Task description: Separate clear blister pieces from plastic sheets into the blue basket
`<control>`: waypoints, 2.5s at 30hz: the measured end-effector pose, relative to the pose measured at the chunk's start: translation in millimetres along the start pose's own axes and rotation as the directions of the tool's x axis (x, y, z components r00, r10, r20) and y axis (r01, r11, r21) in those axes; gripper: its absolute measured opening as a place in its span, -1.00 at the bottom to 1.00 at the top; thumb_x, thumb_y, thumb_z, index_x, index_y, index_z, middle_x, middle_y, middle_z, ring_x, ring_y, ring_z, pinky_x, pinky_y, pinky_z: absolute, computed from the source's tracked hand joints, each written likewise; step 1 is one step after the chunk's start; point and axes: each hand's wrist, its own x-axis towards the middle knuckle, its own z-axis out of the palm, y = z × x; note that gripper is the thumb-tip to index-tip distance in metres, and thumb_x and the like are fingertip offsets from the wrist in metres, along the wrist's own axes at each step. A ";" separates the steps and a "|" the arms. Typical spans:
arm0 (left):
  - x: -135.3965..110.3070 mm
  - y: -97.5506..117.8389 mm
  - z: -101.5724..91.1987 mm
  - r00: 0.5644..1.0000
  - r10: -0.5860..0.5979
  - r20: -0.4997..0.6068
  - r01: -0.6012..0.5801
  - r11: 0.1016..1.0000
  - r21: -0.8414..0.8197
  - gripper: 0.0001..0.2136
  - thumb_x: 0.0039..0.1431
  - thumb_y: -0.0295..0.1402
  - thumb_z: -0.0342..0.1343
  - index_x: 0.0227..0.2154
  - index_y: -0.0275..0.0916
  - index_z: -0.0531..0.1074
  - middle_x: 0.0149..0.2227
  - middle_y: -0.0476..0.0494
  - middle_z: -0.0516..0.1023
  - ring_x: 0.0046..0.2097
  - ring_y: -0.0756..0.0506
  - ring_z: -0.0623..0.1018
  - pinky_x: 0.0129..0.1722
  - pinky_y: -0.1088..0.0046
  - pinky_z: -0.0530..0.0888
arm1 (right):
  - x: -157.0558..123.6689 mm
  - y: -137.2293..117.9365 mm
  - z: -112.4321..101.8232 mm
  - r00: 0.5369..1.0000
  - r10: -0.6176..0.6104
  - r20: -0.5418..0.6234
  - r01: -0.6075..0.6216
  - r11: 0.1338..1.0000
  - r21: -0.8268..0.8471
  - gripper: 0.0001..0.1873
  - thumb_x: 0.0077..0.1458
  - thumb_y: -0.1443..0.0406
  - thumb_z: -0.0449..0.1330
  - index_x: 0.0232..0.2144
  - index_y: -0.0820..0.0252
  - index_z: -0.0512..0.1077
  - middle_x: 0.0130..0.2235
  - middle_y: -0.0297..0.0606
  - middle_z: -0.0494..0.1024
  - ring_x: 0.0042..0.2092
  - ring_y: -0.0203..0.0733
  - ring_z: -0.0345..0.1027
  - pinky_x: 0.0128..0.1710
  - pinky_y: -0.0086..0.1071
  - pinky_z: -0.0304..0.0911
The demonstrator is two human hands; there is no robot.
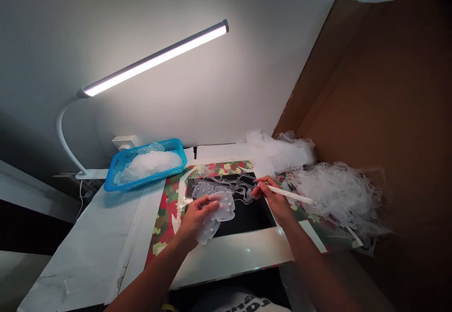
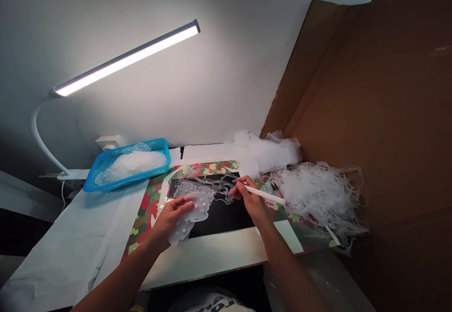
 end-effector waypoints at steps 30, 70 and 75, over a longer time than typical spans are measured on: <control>-38.9 8.6 10.2 0.981 0.132 0.144 -0.180 0.894 0.409 -0.57 0.02 -0.22 0.31 -0.04 -0.27 0.55 -0.34 -0.17 0.62 -0.36 -0.06 0.50 -0.36 0.48 0.40 | -48.8 -30.8 28.3 0.972 0.163 0.168 -0.154 0.986 -0.063 -0.61 0.06 -0.02 0.23 -0.33 0.19 0.53 -0.47 -0.30 0.45 -0.43 -0.22 0.31 -0.39 -0.36 0.30; -3.0 -24.9 -36.6 0.885 0.215 0.412 -0.284 -0.452 0.845 -0.56 0.26 -0.43 -0.11 0.19 -0.24 0.32 0.24 -0.34 0.31 -0.25 -0.17 0.62 -0.43 0.38 0.46 | 8.0 22.4 67.4 0.887 -0.119 0.445 0.311 0.868 -0.387 -0.81 0.13 0.25 0.17 -0.52 0.13 0.37 -0.21 -0.23 0.56 -0.14 -0.12 0.42 -0.13 -0.28 0.24; -2.8 -27.1 -36.5 0.880 0.229 0.415 -0.282 -0.450 0.847 -0.58 0.27 -0.43 -0.12 0.16 -0.20 0.33 0.24 -0.31 0.31 -0.31 -0.15 0.61 -0.45 0.37 0.44 | 6.0 24.0 66.1 0.886 -0.118 0.449 0.318 0.859 -0.400 -0.81 0.13 0.27 0.18 -0.52 0.14 0.37 -0.21 -0.23 0.54 -0.19 -0.14 0.39 -0.16 -0.29 0.22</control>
